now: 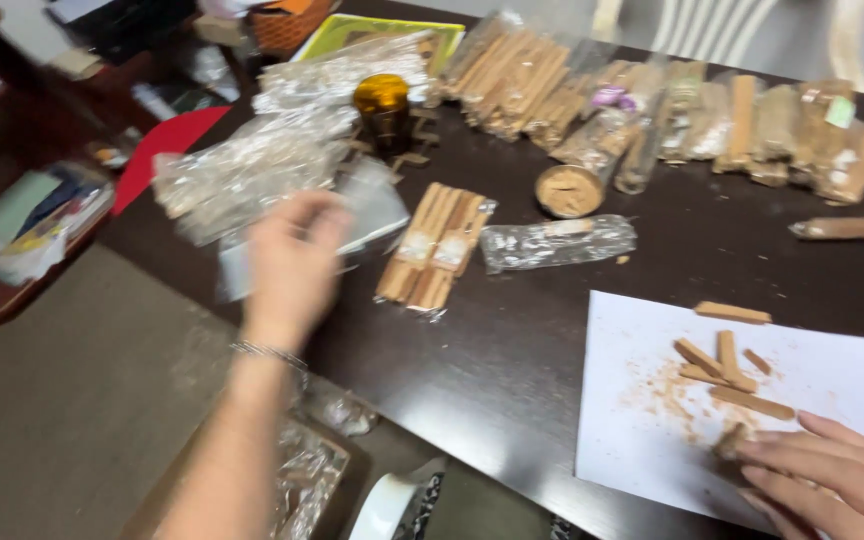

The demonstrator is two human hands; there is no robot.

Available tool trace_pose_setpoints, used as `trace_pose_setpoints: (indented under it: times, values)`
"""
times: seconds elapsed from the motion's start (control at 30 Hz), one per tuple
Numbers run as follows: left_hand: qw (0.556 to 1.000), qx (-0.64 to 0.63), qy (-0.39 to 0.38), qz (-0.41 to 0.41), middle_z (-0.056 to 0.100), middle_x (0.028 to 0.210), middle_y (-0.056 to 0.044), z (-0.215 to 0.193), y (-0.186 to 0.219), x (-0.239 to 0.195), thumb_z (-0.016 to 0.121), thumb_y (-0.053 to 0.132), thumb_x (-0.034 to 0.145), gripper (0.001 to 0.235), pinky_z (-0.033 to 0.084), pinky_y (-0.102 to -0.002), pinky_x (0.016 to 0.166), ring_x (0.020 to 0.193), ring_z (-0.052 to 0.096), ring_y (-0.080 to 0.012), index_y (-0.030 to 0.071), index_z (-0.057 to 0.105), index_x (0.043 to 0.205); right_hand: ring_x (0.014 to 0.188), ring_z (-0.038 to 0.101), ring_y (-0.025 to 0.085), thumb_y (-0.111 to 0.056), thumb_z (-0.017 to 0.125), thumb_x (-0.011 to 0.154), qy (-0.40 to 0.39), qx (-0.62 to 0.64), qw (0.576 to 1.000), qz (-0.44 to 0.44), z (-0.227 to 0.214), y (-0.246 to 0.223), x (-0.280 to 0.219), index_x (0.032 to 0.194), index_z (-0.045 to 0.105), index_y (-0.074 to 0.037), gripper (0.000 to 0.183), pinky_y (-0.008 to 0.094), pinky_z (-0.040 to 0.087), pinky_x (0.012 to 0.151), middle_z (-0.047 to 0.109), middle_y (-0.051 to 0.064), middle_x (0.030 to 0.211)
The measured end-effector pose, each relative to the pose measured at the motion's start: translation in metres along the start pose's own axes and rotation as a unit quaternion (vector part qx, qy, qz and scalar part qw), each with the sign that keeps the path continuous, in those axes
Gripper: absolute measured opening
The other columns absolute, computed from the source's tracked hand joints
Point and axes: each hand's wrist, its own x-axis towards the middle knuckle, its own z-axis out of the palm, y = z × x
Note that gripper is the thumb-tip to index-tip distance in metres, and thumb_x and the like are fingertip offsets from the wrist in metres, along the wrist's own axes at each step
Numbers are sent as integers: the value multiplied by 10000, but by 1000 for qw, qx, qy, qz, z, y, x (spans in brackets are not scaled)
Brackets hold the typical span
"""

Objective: Packaging small wooden sticks into clear plastic sleeves and organizing them on a table.

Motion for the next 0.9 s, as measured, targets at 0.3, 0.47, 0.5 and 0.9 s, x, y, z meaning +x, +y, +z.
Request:
trace_pose_setpoints:
  times: [0.3,0.47,0.5,0.9]
  values:
    - [910,256,134,298,676,1225,-226,-15,-59,93,781,115,1010,319,414,-483,965,1074,569,-420,-28,725,1290,1244,681,232,-173,752,809,58,-78,967,236,-24,46,-117,1017,783,-174,211,394,493,1244,755,-9,1206]
    - [929,105,-123,333,727,992,-109,87,26,9,659,161,961,117,486,-433,855,924,648,-320,61,706,1001,1175,695,145,-223,766,752,-34,-52,960,273,-49,35,-80,1263,701,-113,527,300,478,1113,736,11,1294]
    - [927,100,-129,336,727,992,-109,108,33,-6,659,161,961,117,486,-433,855,924,648,-320,61,706,1001,1175,695,145,-223,766,752,-33,-56,958,281,-51,36,-75,1263,701,-113,527,300,478,1113,736,11,1294]
    - [797,139,-381,448,710,1059,-47,180,65,-77,751,310,872,248,447,-452,884,988,616,-275,125,700,1029,952,680,182,-284,747,858,-92,-50,965,239,-46,32,-81,1005,765,-126,216,335,537,881,735,-8,1031]
